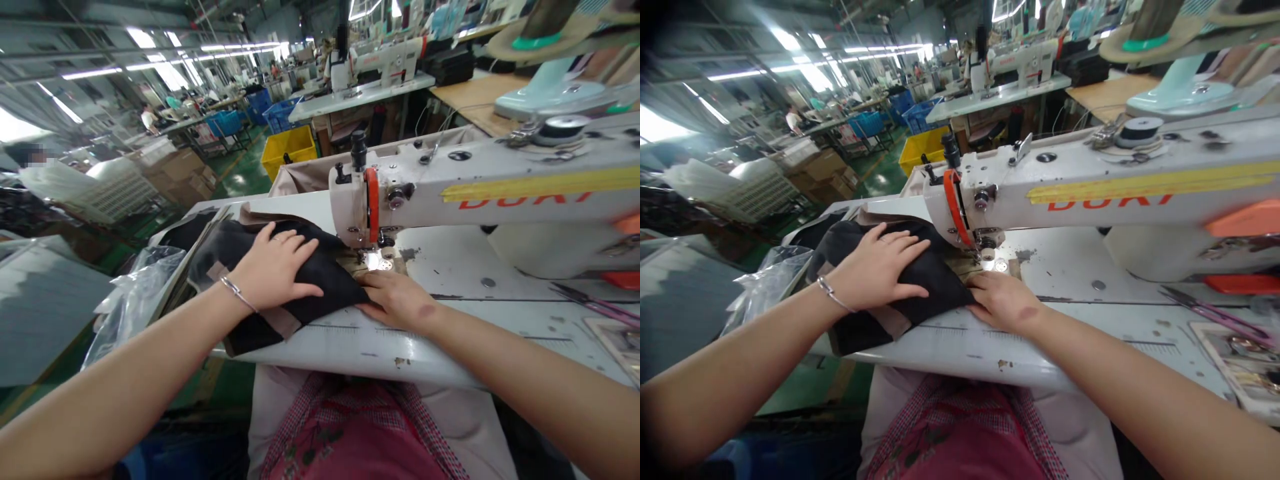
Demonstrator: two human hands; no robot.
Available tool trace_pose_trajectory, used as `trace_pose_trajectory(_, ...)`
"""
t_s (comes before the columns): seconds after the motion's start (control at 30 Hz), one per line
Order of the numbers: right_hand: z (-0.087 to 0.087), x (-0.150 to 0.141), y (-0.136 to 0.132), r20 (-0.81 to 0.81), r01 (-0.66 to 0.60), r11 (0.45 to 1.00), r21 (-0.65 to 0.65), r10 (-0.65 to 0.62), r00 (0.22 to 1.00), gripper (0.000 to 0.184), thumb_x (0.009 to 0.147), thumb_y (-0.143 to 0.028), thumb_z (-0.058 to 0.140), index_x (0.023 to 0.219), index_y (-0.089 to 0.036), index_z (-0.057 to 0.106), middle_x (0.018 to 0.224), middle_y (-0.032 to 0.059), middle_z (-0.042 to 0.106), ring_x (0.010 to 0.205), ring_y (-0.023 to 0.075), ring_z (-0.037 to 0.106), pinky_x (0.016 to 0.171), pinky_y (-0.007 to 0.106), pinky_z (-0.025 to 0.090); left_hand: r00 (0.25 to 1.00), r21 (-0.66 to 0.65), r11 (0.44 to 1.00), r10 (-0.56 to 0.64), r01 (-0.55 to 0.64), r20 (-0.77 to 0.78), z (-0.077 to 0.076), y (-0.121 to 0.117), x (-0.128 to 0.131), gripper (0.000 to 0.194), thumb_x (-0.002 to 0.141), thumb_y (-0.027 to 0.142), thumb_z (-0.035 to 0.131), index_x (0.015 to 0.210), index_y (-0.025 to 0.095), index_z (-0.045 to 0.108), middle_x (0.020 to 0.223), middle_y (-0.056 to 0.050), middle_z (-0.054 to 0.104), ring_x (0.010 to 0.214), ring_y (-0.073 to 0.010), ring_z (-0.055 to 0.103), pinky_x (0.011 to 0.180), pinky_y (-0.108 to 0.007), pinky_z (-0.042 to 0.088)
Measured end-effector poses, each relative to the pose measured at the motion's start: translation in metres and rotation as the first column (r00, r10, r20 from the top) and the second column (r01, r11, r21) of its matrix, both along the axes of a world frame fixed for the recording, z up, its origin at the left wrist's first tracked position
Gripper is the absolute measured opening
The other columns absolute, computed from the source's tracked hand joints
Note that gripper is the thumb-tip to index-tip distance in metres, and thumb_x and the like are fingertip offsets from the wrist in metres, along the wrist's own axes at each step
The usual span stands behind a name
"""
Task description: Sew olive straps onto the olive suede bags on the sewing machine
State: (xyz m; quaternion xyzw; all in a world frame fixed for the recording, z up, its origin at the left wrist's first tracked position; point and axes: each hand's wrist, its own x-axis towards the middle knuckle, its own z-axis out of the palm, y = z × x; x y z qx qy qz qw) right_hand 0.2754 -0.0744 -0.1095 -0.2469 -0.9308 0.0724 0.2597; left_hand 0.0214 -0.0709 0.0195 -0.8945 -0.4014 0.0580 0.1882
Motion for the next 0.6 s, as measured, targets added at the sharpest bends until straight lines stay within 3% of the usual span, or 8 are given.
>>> trace_pose_trajectory(0.07, 0.000, 0.001, 0.001, -0.004, -0.003, 1.000, -0.004, 0.003, 1.000, 0.023, 0.091, -0.025, 0.052, 0.104, -0.017, 0.069, 0.111, 0.0113, 0.066, 0.106, 0.0210, 0.060, 0.091, 0.039, 0.051, 0.994, -0.029, 0.997, 0.076, -0.078, -0.076, 0.005, 0.003, -0.011, 0.056, 0.082, 0.067, 0.054, 0.097, 0.014, 0.065, 0.092, -0.012, 0.069, 0.092, -0.0294, 0.064, 0.089, -0.046, 0.044)
trace_pose_trajectory(0.17, 0.000, 0.002, 0.002, 0.004, -0.022, 1.000, -0.009, 0.022, 1.000, 0.029, 0.086, -0.023, 0.057, 0.112, -0.016, 0.067, 0.116, 0.0125, 0.064, 0.111, 0.0228, 0.058, 0.093, 0.041, 0.050, 0.992, -0.064, 0.994, -0.096, 0.091, -0.083, 0.011, -0.036, -0.004, 0.031, 0.091, 0.043, 0.054, 0.076, 0.018, 0.062, 0.075, -0.006, 0.066, 0.073, -0.0227, 0.062, 0.069, -0.037, 0.046)
trace_pose_trajectory(0.23, 0.000, 0.003, 0.003, 0.021, -0.054, 0.998, -0.011, 0.054, 0.998, 0.041, 0.082, -0.024, 0.060, 0.122, -0.015, 0.062, 0.122, 0.0134, 0.062, 0.116, 0.0238, 0.056, 0.096, 0.042, 0.048, 0.954, -0.116, 0.948, -0.298, 0.295, -0.014, 0.016, -0.080, 0.009, 0.019, 0.091, 0.028, 0.055, 0.075, 0.020, 0.062, 0.070, -0.003, 0.065, 0.067, -0.0199, 0.060, 0.068, -0.036, 0.046)
trace_pose_trajectory(0.27, 0.000, 0.004, 0.003, 0.033, -0.073, 0.997, -0.013, 0.074, 0.997, 0.046, 0.081, -0.024, 0.061, 0.126, -0.015, 0.060, 0.124, 0.0136, 0.061, 0.119, 0.0240, 0.054, 0.098, 0.042, 0.047, 0.939, -0.165, 0.926, -0.343, 0.340, 0.014, 0.019, -0.101, 0.016, 0.014, 0.090, 0.025, 0.055, 0.079, 0.021, 0.064, 0.070, -0.002, 0.065, 0.066, -0.0191, 0.060, 0.074, -0.038, 0.048)
trace_pose_trajectory(0.37, 0.000, 0.006, -0.004, 0.071, -0.125, 0.992, -0.017, 0.126, 0.990, 0.053, 0.080, -0.025, 0.063, 0.131, -0.015, 0.057, 0.133, 0.0144, 0.057, 0.127, 0.0246, 0.048, 0.104, 0.042, 0.042, 0.949, -0.351, 0.882, -0.282, 0.314, 0.140, 0.033, -0.138, 0.025, 0.029, 0.090, 0.044, 0.054, 0.108, 0.024, 0.066, 0.081, -0.002, 0.072, 0.074, -0.0185, 0.066, 0.090, -0.037, 0.049)
trace_pose_trajectory(0.47, -0.002, 0.002, -0.026, 0.105, -0.180, 0.983, -0.048, 0.184, 0.977, 0.058, 0.081, -0.027, 0.062, 0.137, -0.015, 0.051, 0.141, 0.0142, 0.051, 0.134, 0.0233, 0.041, 0.110, 0.042, 0.035, 0.980, -0.494, 0.853, -0.093, 0.169, 0.176, 0.033, -0.128, 0.019, 0.036, 0.097, 0.041, 0.042, 0.128, 0.028, 0.057, 0.107, 0.000, 0.072, 0.090, -0.0149, 0.069, 0.083, -0.028, 0.052)
trace_pose_trajectory(0.53, -0.006, -0.006, -0.046, 0.107, -0.176, 0.980, -0.096, 0.186, 0.977, 0.060, 0.084, -0.026, 0.058, 0.142, -0.014, 0.045, 0.145, 0.0140, 0.046, 0.137, 0.0220, 0.037, 0.113, 0.043, 0.031, 0.994, -0.500, 0.866, 0.034, 0.024, 0.106, 0.015, -0.105, 0.010, 0.040, 0.099, 0.031, 0.035, 0.135, 0.023, 0.050, 0.124, -0.004, 0.065, 0.104, -0.0162, 0.066, 0.086, -0.028, 0.051)
trace_pose_trajectory(0.6, -0.012, -0.017, -0.064, 0.093, -0.109, 0.984, -0.141, 0.123, 0.988, 0.058, 0.089, -0.024, 0.052, 0.145, -0.014, 0.040, 0.148, 0.0137, 0.042, 0.140, 0.0216, 0.032, 0.115, 0.043, 0.028, 0.991, -0.462, 0.881, 0.130, -0.105, 0.023, -0.012, -0.081, 0.000, 0.045, 0.099, 0.030, 0.035, 0.141, 0.017, 0.044, 0.134, -0.010, 0.058, 0.113, -0.0209, 0.062, 0.092, -0.032, 0.049)
